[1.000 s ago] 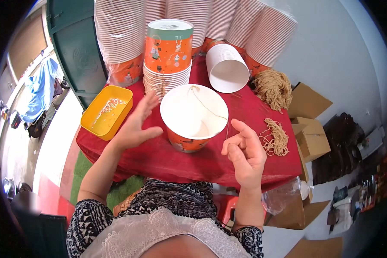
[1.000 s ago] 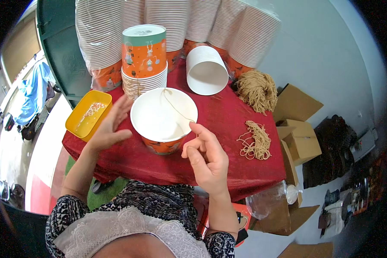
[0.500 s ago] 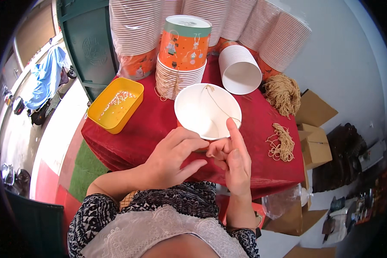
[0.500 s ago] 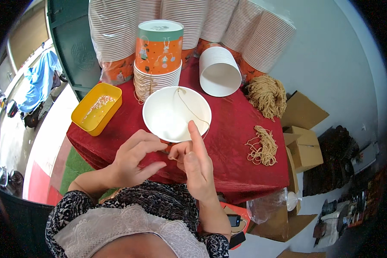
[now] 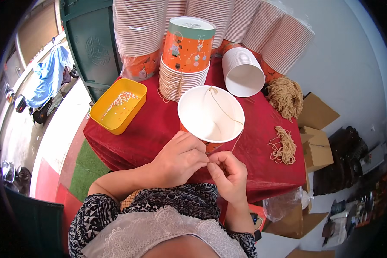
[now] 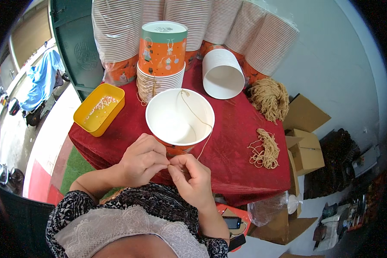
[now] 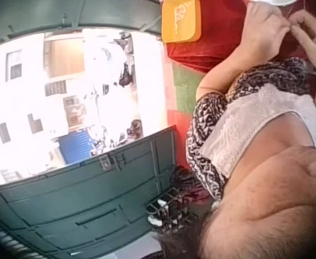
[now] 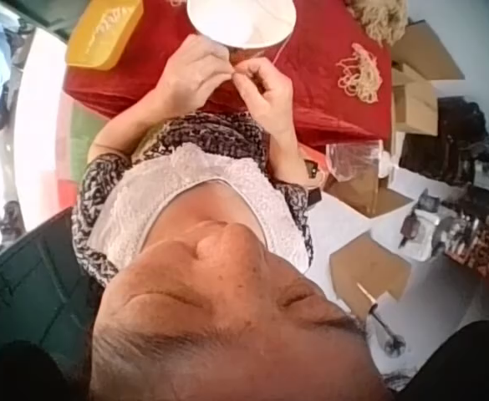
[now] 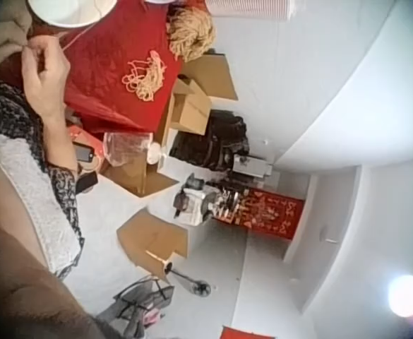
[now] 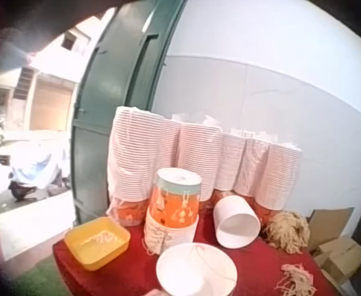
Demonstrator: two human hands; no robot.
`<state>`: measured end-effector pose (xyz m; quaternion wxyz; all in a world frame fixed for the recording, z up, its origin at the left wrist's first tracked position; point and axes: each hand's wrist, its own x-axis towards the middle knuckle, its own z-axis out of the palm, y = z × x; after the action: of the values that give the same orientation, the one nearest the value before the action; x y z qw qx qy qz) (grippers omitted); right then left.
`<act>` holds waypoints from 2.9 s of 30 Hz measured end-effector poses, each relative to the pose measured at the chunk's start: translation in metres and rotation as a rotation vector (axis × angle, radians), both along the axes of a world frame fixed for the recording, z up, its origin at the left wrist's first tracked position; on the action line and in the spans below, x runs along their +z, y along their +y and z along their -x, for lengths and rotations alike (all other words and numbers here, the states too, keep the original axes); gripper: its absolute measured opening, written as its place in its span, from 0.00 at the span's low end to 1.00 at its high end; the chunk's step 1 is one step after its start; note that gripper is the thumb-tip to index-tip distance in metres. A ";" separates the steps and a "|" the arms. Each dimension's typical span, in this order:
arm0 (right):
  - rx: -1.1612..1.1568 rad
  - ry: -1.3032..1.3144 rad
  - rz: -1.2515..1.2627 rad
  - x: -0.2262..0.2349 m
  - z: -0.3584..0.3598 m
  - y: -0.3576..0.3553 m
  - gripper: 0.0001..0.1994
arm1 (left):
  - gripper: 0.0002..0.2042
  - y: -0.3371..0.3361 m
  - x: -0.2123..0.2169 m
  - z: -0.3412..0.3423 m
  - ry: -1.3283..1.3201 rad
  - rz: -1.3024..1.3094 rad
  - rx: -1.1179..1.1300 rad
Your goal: Threading string handles through pre-drilled holes in decorative paper buckets and securing them.
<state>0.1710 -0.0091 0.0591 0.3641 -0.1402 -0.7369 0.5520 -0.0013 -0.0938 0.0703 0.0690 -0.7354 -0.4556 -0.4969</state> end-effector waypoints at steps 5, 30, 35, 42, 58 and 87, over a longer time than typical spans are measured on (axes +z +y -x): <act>-0.142 0.006 -0.147 0.000 0.000 -0.004 0.03 | 0.09 -0.002 0.003 0.002 -0.035 0.083 0.008; -0.497 -0.011 -0.509 -0.017 0.025 0.009 0.09 | 0.09 0.050 0.060 0.058 0.108 0.472 -0.092; -0.506 -0.011 -0.499 -0.016 0.031 0.011 0.08 | 0.14 0.074 0.063 0.068 0.226 0.658 -0.290; -0.550 -0.003 -0.576 -0.018 0.035 0.013 0.07 | 0.14 0.093 0.055 0.066 0.278 0.885 -0.538; -0.589 -0.056 -0.495 -0.009 0.024 0.008 0.09 | 0.08 0.089 0.068 0.051 0.214 0.898 -0.358; -0.523 -0.160 -1.208 -0.053 0.002 0.083 0.07 | 0.05 0.067 -0.015 -0.004 0.425 0.191 0.051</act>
<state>0.1691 0.0738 0.0060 0.4447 -0.1263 -0.8834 -0.0770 0.0032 -0.0264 0.0555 0.1062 -0.8149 -0.4943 -0.2834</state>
